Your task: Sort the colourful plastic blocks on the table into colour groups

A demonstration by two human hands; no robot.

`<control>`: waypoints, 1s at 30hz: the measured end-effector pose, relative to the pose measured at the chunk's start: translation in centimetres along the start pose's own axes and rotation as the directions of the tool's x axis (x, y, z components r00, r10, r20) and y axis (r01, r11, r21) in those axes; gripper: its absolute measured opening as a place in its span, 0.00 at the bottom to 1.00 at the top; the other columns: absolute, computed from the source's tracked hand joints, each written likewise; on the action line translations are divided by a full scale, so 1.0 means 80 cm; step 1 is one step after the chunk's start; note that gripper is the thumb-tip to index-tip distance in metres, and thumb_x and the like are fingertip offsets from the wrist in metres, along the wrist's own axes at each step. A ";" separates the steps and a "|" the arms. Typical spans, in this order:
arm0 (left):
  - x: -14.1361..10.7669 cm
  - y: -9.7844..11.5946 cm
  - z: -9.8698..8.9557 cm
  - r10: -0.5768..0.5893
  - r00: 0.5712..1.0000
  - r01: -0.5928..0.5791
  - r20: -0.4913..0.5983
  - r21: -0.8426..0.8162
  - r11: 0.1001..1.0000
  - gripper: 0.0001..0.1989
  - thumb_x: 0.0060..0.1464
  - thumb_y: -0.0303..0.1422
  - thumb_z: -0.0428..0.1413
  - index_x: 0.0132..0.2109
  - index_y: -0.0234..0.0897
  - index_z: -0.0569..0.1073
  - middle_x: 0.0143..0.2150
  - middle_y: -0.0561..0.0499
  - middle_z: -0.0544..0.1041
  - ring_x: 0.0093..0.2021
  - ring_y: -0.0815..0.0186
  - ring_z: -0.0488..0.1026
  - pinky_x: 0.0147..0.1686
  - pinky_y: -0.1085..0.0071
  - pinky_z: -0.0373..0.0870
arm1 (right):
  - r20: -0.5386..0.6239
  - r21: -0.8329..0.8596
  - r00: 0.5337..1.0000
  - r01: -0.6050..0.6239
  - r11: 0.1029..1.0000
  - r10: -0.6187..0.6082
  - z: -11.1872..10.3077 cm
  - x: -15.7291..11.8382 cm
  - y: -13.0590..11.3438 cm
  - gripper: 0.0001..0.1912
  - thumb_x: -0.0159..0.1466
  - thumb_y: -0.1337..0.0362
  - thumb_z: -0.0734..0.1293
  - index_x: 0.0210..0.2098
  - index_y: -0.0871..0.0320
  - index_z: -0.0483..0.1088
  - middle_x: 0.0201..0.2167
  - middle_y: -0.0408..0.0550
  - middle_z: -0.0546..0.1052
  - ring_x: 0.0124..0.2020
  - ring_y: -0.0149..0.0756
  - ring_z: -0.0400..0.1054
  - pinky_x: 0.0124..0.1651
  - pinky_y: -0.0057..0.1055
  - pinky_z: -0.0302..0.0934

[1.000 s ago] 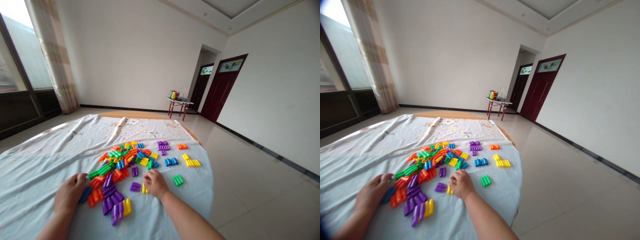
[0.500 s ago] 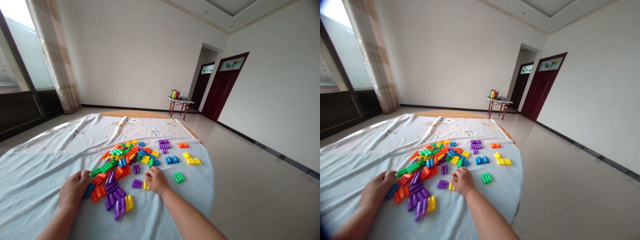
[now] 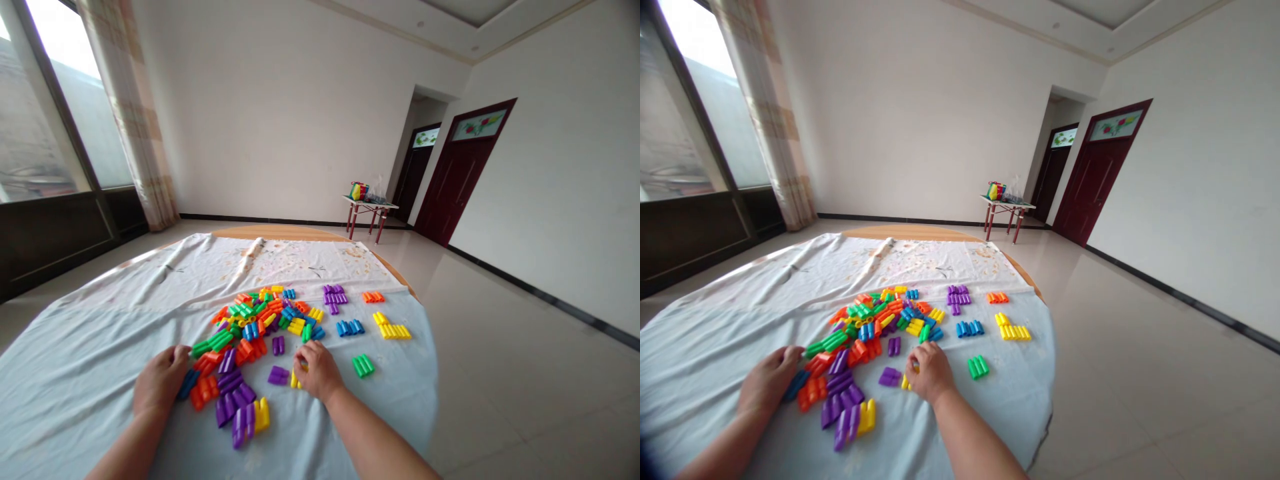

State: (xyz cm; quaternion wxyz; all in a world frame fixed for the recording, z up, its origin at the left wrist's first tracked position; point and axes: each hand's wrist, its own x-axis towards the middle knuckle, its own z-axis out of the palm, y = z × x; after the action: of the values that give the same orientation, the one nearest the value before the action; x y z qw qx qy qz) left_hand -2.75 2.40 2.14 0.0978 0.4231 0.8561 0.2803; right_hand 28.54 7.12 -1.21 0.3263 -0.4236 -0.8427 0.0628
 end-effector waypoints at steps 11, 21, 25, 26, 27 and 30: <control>0.004 -0.008 0.006 -0.009 1.000 0.009 0.004 -0.022 1.000 0.25 0.53 0.46 0.38 0.40 0.38 0.74 0.37 0.40 0.76 0.37 0.55 0.70 0.32 0.65 0.62 | 0.014 0.057 1.000 -0.009 0.998 0.008 0.000 0.000 0.002 0.03 0.57 0.70 0.63 0.28 0.57 0.67 0.28 0.45 0.71 0.35 0.36 0.64 0.39 0.30 0.56; 0.002 -0.006 0.003 -0.026 1.000 0.026 0.007 0.002 1.000 0.25 0.53 0.47 0.38 0.41 0.39 0.73 0.38 0.42 0.75 0.38 0.56 0.70 0.31 0.68 0.62 | 0.013 0.055 1.000 0.005 0.998 -0.006 -0.001 0.000 0.005 0.03 0.57 0.69 0.63 0.28 0.56 0.67 0.29 0.45 0.72 0.36 0.36 0.64 0.40 0.30 0.57; 0.004 -0.008 0.004 -0.032 0.999 0.033 0.012 -0.012 0.999 0.24 0.52 0.47 0.38 0.40 0.40 0.73 0.39 0.44 0.76 0.38 0.57 0.70 0.31 0.69 0.62 | 0.010 0.044 1.000 0.004 0.999 -0.004 -0.002 0.000 0.004 0.03 0.57 0.69 0.63 0.28 0.56 0.67 0.29 0.45 0.72 0.36 0.36 0.64 0.40 0.30 0.57; 0.004 -0.009 0.004 -0.034 0.999 0.034 0.014 -0.016 0.999 0.24 0.52 0.47 0.38 0.40 0.40 0.73 0.38 0.44 0.76 0.38 0.57 0.70 0.31 0.69 0.62 | 0.009 0.041 1.000 0.004 0.999 -0.004 -0.002 0.000 0.003 0.03 0.58 0.69 0.63 0.28 0.57 0.67 0.29 0.45 0.72 0.35 0.36 0.64 0.40 0.30 0.57; 0.004 -0.009 0.004 -0.034 0.999 0.035 0.014 -0.019 0.999 0.24 0.52 0.47 0.39 0.40 0.40 0.73 0.38 0.44 0.76 0.38 0.57 0.70 0.31 0.69 0.62 | 0.009 0.038 1.000 0.005 0.999 -0.005 -0.003 0.000 0.003 0.03 0.58 0.69 0.63 0.28 0.57 0.67 0.29 0.45 0.72 0.35 0.36 0.64 0.40 0.30 0.57; 0.003 -0.010 0.004 -0.034 0.999 0.034 0.013 -0.037 0.999 0.24 0.52 0.47 0.40 0.41 0.39 0.73 0.39 0.43 0.76 0.38 0.58 0.70 0.32 0.69 0.61 | 0.010 0.039 1.000 0.002 0.999 -0.003 -0.005 0.001 0.001 0.04 0.58 0.69 0.62 0.28 0.57 0.67 0.28 0.46 0.72 0.35 0.36 0.64 0.40 0.30 0.57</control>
State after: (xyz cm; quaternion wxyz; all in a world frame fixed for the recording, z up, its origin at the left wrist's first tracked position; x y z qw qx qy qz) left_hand -3.27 2.31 1.45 0.1155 0.4083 0.8572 0.2918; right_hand 28.78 7.21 -0.89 0.3302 -0.4158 -0.8435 0.0808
